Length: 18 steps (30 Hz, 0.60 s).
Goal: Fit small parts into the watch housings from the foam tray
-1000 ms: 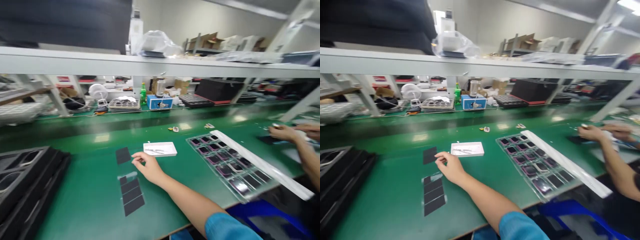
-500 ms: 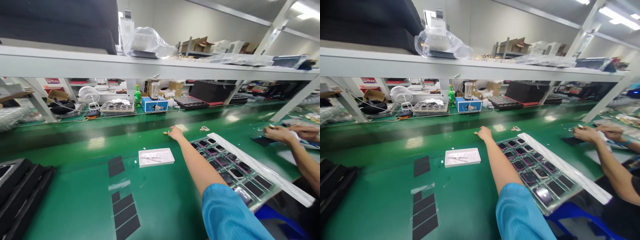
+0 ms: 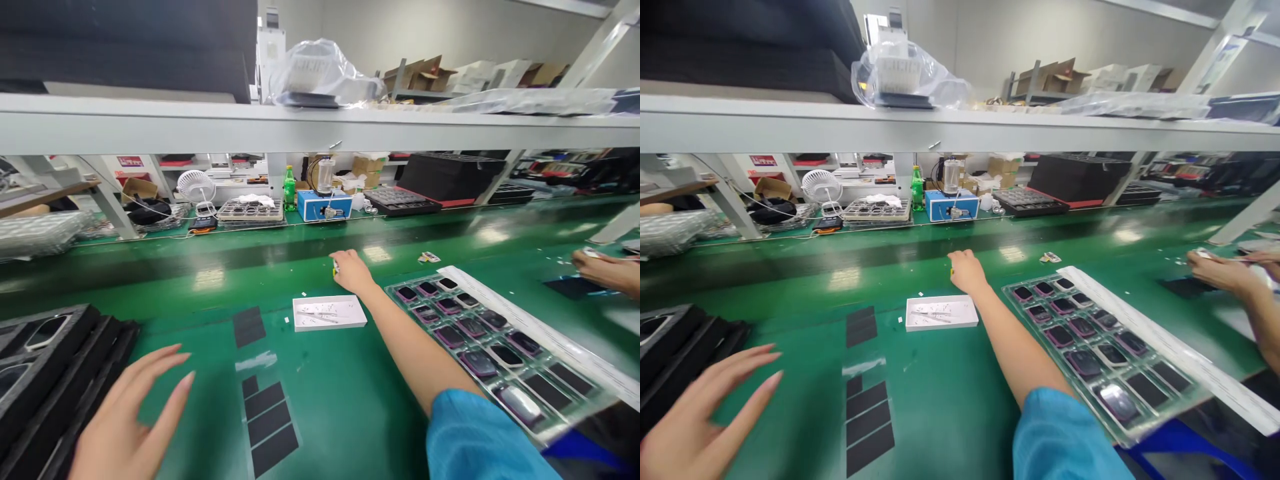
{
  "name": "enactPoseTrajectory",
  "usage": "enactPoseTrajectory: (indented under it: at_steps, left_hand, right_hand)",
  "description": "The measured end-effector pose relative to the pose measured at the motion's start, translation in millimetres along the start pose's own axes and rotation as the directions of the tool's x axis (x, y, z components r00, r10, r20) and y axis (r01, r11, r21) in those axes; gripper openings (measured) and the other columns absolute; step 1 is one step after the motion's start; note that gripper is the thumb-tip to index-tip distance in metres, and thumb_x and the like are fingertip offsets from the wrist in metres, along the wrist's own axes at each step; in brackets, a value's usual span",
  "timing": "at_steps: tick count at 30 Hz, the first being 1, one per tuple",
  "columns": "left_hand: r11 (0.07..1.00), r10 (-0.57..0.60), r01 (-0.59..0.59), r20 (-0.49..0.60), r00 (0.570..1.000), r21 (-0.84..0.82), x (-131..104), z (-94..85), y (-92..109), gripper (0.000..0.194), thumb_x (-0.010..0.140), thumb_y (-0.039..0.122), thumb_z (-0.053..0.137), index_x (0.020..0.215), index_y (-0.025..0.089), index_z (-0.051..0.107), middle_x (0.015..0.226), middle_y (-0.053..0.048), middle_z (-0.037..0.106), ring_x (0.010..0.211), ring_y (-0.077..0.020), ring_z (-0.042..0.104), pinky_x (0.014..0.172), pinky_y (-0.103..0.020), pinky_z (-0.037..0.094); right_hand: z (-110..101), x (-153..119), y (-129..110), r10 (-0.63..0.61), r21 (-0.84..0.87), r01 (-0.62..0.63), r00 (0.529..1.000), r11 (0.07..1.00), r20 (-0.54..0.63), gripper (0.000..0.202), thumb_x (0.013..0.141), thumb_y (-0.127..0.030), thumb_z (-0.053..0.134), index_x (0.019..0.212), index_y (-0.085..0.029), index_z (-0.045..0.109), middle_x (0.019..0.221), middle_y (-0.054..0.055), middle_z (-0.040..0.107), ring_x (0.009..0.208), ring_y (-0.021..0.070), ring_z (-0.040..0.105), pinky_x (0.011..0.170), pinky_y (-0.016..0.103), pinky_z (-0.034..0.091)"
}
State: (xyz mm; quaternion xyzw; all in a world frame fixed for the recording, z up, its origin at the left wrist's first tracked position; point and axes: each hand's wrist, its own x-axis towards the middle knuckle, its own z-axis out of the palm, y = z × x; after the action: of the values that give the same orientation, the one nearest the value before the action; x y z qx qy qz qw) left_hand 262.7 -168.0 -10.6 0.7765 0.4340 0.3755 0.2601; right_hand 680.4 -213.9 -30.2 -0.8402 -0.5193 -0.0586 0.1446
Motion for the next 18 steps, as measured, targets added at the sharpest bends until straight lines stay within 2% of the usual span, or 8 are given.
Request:
enactPoseTrajectory:
  at_steps: [2, 4, 7, 9, 11, 13, 14, 18]
  left_hand:
    - [0.991, -0.104, 0.115, 0.140, 0.985, -0.068, 11, 20.1, 8, 0.042, 0.069, 0.055, 0.062, 0.098, 0.026, 0.063, 0.113, -0.005, 0.060, 0.101, -0.0278, 0.056, 0.074, -0.032, 0.048]
    - [0.945, -0.149, 0.229, 0.312, 0.938, -0.235, 21, 40.4, 15, 0.045, 0.070, 0.054, 0.061, 0.101, 0.022, 0.062, 0.109, -0.008, 0.062, 0.102, -0.0272, 0.056, 0.086, -0.035, 0.045]
    - [0.761, -0.073, 0.409, 0.560, 0.825, -0.504, 23, 63.3, 17, 0.050, 0.074, 0.049, 0.062, 0.114, 0.019, 0.056, 0.117, -0.011, 0.059, 0.111, -0.0266, 0.051, 0.093, -0.036, 0.041]
    - [0.624, 0.010, 0.528, 0.682, 0.731, -0.575, 17, 70.6, 11, 0.048, 0.077, 0.045, 0.061, 0.116, 0.018, 0.056, 0.118, -0.011, 0.058, 0.110, -0.0264, 0.052, 0.092, -0.036, 0.043]
    - [0.552, 0.058, 0.592, 0.735, 0.676, -0.588, 11, 72.1, 4, 0.043, 0.076, 0.042, 0.063, 0.110, 0.015, 0.061, 0.112, -0.012, 0.061, 0.103, -0.0266, 0.055, 0.087, -0.035, 0.045]
    - [0.540, 0.057, 0.600, 0.737, 0.674, -0.590, 7, 70.9, -1, 0.042, 0.074, 0.040, 0.066, 0.106, 0.014, 0.063, 0.106, -0.013, 0.063, 0.097, -0.0266, 0.058, 0.082, -0.034, 0.047]
    - [0.551, 0.038, 0.584, 0.717, 0.696, -0.596, 7, 70.2, -3, 0.043, 0.073, 0.039, 0.067, 0.107, 0.014, 0.063, 0.104, -0.012, 0.064, 0.096, -0.0262, 0.058, 0.080, -0.034, 0.048]
    - [0.709, -0.093, 0.437, 0.541, 0.836, -0.554, 11, 70.8, -1, 0.043, 0.062, 0.032, 0.077, 0.100, 0.014, 0.064, 0.097, -0.009, 0.065, 0.090, -0.0222, 0.059, 0.081, -0.029, 0.048]
  right_hand:
    - [-16, -25, -36, -0.149, 0.046, 0.151, 0.988, 0.987, -0.050, 0.057, 0.072, -0.005, 0.052, 0.127, -0.020, 0.046, 0.124, 0.005, 0.050, 0.113, 0.0219, 0.037, 0.096, 0.034, 0.035]
    - [-28, -55, -76, -0.364, 0.200, 0.398, 0.913, 0.896, -0.184, 0.054, 0.072, -0.007, 0.053, 0.124, -0.019, 0.046, 0.120, 0.005, 0.053, 0.110, 0.0208, 0.040, 0.096, 0.035, 0.036]
    - [-34, -100, -128, -0.539, 0.390, 0.591, 0.806, 0.706, -0.244, 0.054, 0.071, -0.011, 0.055, 0.124, -0.019, 0.044, 0.117, 0.004, 0.055, 0.108, 0.0186, 0.043, 0.096, 0.033, 0.035]
    - [-27, -121, -151, -0.616, 0.438, 0.652, 0.749, 0.619, -0.244, 0.051, 0.073, -0.013, 0.054, 0.123, -0.019, 0.044, 0.117, 0.005, 0.055, 0.110, 0.0182, 0.044, 0.097, 0.033, 0.034]
    - [-16, -133, -165, -0.643, 0.454, 0.685, 0.715, 0.569, -0.273, 0.047, 0.076, -0.012, 0.050, 0.121, -0.018, 0.045, 0.117, 0.004, 0.055, 0.113, 0.0176, 0.044, 0.099, 0.033, 0.033]
    - [-5, -138, -169, -0.630, 0.481, 0.692, 0.710, 0.539, -0.315, 0.046, 0.076, -0.009, 0.048, 0.120, -0.018, 0.045, 0.119, 0.004, 0.055, 0.116, 0.0168, 0.042, 0.102, 0.033, 0.031]
    - [0, -139, -169, -0.616, 0.504, 0.686, 0.714, 0.524, -0.332, 0.047, 0.075, -0.009, 0.048, 0.120, -0.019, 0.045, 0.121, 0.004, 0.053, 0.118, 0.0168, 0.041, 0.103, 0.033, 0.031]
    - [7, -140, -161, -0.486, 0.632, 0.578, 0.805, 0.516, -0.340, 0.046, 0.071, -0.010, 0.054, 0.116, -0.020, 0.048, 0.129, 0.007, 0.047, 0.122, 0.0185, 0.039, 0.105, 0.036, 0.030]
